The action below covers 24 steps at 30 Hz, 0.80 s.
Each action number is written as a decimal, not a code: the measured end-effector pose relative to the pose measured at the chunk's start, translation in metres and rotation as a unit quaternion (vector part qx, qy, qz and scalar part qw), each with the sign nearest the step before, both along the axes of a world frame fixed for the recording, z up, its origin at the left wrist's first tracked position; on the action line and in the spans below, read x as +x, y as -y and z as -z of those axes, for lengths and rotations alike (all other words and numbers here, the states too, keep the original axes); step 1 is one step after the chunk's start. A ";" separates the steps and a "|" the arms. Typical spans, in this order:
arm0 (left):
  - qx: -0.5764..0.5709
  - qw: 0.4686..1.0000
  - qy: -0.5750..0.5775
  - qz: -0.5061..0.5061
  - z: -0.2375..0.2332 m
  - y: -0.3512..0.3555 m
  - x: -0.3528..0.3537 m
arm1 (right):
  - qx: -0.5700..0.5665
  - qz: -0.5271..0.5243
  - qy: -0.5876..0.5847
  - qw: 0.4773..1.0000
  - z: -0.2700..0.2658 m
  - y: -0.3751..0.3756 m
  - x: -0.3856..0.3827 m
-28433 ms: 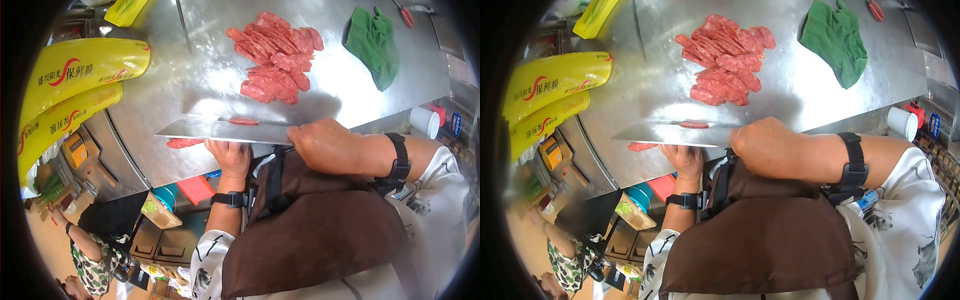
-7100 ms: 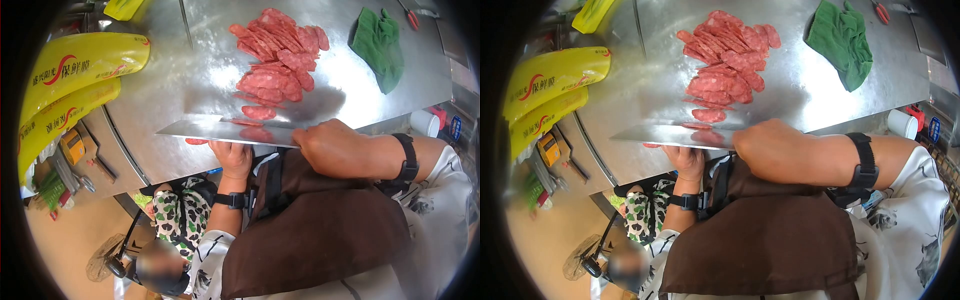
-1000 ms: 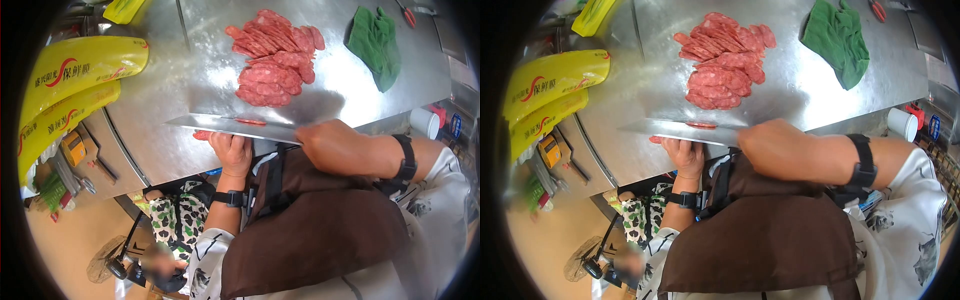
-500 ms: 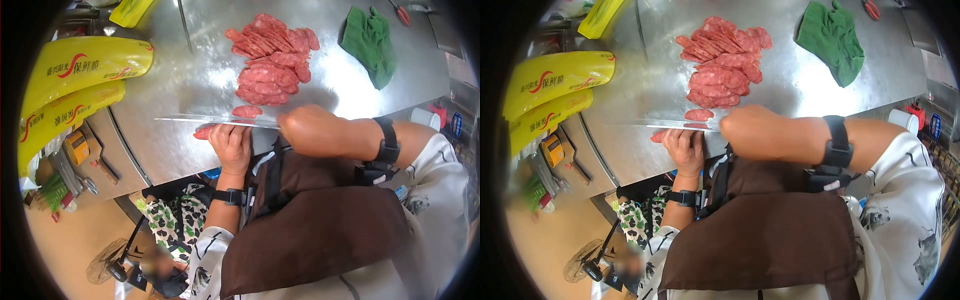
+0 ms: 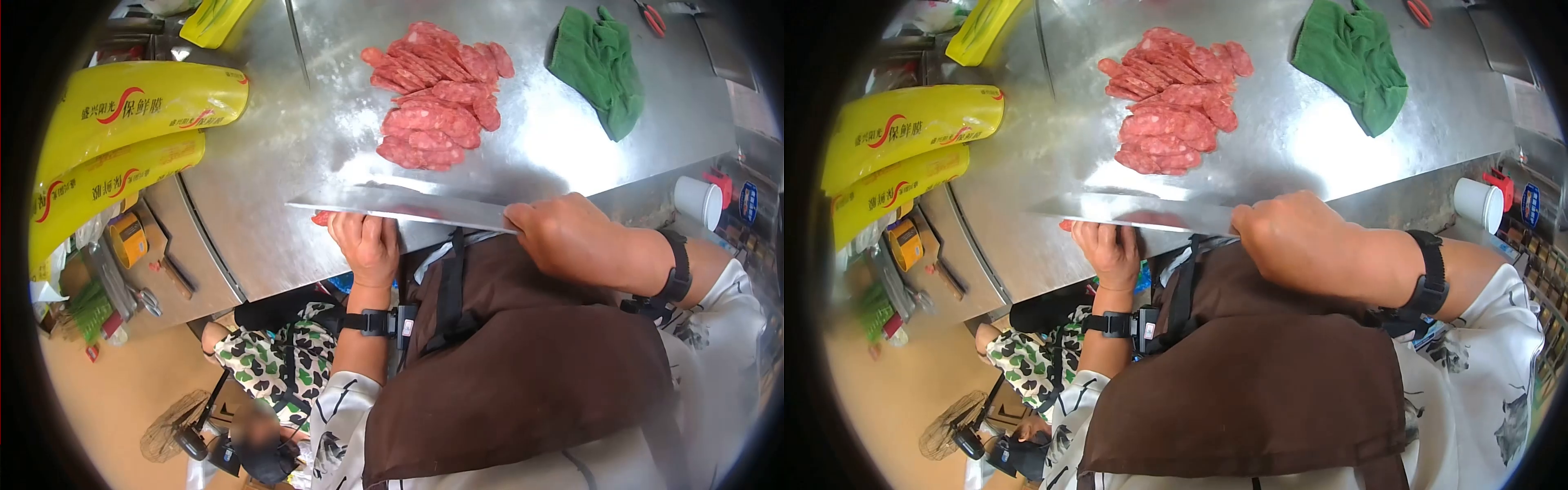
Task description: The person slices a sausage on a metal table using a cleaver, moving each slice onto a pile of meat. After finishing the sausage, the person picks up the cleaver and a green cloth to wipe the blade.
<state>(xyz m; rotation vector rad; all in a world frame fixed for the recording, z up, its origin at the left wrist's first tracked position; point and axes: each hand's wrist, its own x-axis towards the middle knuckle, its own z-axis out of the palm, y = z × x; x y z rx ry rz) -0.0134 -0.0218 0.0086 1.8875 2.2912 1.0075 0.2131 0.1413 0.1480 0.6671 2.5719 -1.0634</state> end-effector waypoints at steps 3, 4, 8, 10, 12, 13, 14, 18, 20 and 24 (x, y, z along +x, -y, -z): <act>-0.001 1.000 -0.025 0.007 -0.004 -0.002 0.000 | -0.008 -0.017 -0.002 1.000 -0.006 0.002 0.004; -0.002 1.000 -0.017 0.004 -0.002 0.000 0.000 | -0.011 -0.019 0.003 1.000 -0.009 0.003 0.005; -0.006 1.000 -0.002 0.000 0.006 0.006 -0.001 | -0.031 -0.024 0.025 0.999 -0.016 0.003 0.004; -0.006 1.000 0.004 0.001 0.006 0.006 0.000 | -0.039 -0.029 0.033 0.998 -0.017 0.001 0.004; -0.005 1.000 0.011 0.002 0.004 0.005 0.000 | -0.042 -0.038 0.036 0.998 -0.016 -0.001 0.002; -0.010 1.000 0.013 0.003 0.004 0.005 0.000 | -0.047 -0.039 0.039 0.997 -0.017 -0.003 0.001; -0.014 1.000 0.014 0.005 0.005 0.006 -0.001 | -0.052 -0.041 0.042 0.997 -0.018 -0.003 -0.001; -0.013 1.000 0.026 0.005 0.007 0.006 0.000 | -0.064 -0.046 0.055 0.995 -0.017 -0.006 -0.003; -0.016 1.000 0.018 0.000 0.008 0.007 0.000 | -0.065 -0.051 0.056 0.995 -0.015 -0.006 -0.006; -0.018 1.000 0.013 0.002 0.007 0.006 -0.001 | -0.088 -0.043 0.053 0.994 -0.009 -0.007 -0.014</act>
